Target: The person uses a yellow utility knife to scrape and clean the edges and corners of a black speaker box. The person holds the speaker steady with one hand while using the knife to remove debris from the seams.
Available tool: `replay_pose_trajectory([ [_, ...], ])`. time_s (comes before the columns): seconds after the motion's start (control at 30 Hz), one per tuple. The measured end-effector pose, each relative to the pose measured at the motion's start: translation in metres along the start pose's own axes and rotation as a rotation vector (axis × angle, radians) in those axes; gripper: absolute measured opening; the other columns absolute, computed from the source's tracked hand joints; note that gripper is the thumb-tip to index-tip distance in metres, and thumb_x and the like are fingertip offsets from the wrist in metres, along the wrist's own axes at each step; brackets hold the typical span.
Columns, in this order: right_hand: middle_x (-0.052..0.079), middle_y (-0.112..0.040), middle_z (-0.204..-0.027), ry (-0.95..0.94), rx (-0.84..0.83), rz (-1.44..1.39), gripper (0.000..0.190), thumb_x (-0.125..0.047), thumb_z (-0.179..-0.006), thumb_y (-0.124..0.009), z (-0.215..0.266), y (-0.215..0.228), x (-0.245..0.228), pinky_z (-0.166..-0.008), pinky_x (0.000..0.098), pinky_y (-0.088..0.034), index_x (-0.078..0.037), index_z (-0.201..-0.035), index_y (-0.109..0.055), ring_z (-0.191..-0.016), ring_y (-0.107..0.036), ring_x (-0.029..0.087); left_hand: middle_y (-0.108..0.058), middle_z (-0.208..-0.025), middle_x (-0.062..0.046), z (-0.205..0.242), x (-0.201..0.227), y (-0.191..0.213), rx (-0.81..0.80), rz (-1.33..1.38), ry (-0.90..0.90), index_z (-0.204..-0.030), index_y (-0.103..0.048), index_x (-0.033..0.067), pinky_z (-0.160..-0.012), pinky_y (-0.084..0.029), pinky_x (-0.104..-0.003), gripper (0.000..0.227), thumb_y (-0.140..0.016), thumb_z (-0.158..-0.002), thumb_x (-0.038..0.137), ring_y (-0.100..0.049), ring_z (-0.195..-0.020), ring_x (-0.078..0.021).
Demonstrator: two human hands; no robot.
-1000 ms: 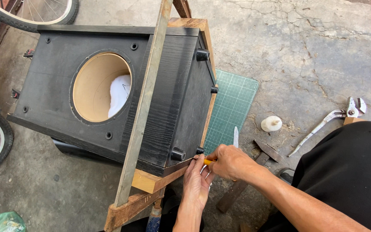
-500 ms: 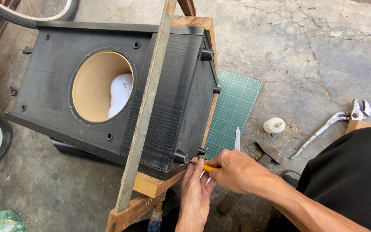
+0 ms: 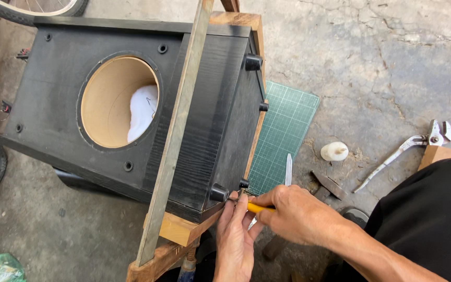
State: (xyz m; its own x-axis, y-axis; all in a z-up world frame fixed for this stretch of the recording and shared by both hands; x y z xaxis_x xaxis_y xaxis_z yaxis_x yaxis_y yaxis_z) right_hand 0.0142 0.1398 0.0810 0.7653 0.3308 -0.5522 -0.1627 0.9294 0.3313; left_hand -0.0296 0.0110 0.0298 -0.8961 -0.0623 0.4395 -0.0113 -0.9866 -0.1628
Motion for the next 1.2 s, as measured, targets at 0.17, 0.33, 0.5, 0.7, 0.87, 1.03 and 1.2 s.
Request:
replay_pose_trajectory([
  [0.17,-0.014,-0.082,-0.105,-0.083,-0.072,0.037,0.045,-0.034,-0.092,-0.051,0.002,0.011,-0.005,-0.083,0.0214,-0.05,-0.05,-0.126,-0.076,-0.091,-0.07,0.007,-0.067,-0.117,-0.014,-0.013,-0.002,0.0,-0.021,0.024,-0.004,-0.13,-0.061,0.0066,-0.085,-0.058,-0.042,0.035,-0.067,-0.096,0.012,-0.066,-0.105,-0.0235],
  [0.33,-0.012,-0.08,-0.086,-0.093,-0.082,0.066,0.039,-0.038,-0.097,-0.05,-0.004,-0.002,0.004,-0.074,0.0229,-0.049,-0.048,-0.118,-0.081,-0.069,-0.062,0.009,-0.071,-0.112,-0.025,-0.028,-0.019,0.009,-0.102,0.054,0.03,-0.109,-0.063,-0.0053,-0.078,-0.062,-0.043,0.018,-0.069,-0.097,0.007,-0.069,-0.102,-0.0321],
  [0.5,0.003,-0.078,-0.083,-0.113,-0.003,0.06,0.043,-0.033,-0.092,-0.053,-0.038,-0.015,0.034,-0.073,0.0335,-0.049,-0.039,-0.129,-0.074,-0.071,-0.065,0.023,-0.075,-0.113,-0.016,-0.059,-0.032,0.008,-0.11,-0.049,0.022,-0.111,-0.069,0.0001,-0.074,-0.059,-0.036,0.019,-0.069,-0.098,0.014,-0.071,-0.101,-0.0245],
  [0.7,-0.001,-0.076,-0.081,-0.121,-0.012,0.001,0.039,-0.038,-0.094,-0.054,-0.054,-0.025,0.048,-0.078,0.0303,-0.05,-0.042,-0.127,-0.075,-0.076,-0.065,0.019,-0.074,-0.122,-0.019,-0.061,-0.036,0.01,-0.049,-0.037,0.05,-0.12,-0.069,-0.0024,-0.08,-0.06,-0.039,0.028,-0.066,-0.098,0.015,-0.071,-0.108,-0.0288],
  [0.87,0.0,-0.078,-0.096,-0.099,-0.005,0.026,0.037,-0.038,-0.095,-0.055,-0.061,-0.024,0.05,-0.086,0.0343,-0.051,-0.043,-0.125,-0.074,-0.094,-0.069,0.025,-0.075,-0.123,-0.016,-0.072,-0.039,0.009,-0.039,-0.041,0.057,-0.12,-0.068,0.0014,-0.081,-0.058,-0.038,0.026,-0.066,-0.099,0.016,-0.07,-0.108,-0.0256],
  [1.03,0.003,-0.076,-0.088,-0.105,-0.002,0.037,0.034,-0.034,-0.092,-0.055,-0.068,-0.024,0.054,-0.082,0.038,-0.051,-0.041,-0.117,-0.077,-0.089,-0.068,0.03,-0.075,-0.122,-0.015,-0.083,-0.043,0.009,-0.032,-0.046,0.062,-0.12,-0.069,0.0016,-0.078,-0.058,-0.037,0.027,-0.067,-0.098,0.017,-0.07,-0.106,-0.0248],
  [1.2,0.001,-0.078,-0.105,-0.17,-0.018,0.0,0.044,-0.034,-0.091,-0.053,-0.073,-0.027,0.057,-0.088,0.0361,-0.052,-0.046,-0.129,-0.072,-0.099,-0.069,0.027,-0.075,-0.122,-0.013,-0.094,-0.046,0.012,-0.035,-0.072,0.063,-0.116,-0.069,0.0053,-0.079,-0.057,-0.038,0.022,-0.067,-0.099,0.018,-0.07,-0.107,-0.0243],
])
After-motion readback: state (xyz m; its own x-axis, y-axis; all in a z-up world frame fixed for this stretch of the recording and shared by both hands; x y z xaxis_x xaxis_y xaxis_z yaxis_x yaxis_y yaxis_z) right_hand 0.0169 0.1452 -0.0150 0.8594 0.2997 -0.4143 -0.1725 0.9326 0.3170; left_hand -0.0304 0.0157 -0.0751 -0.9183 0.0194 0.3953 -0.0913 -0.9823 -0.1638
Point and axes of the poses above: each hand's wrist, its own z-axis away from the middle knuckle, its own y-axis out of the back of the hand, x = y × z, the point moved 9 cm from there along -z, towards the middle knuckle
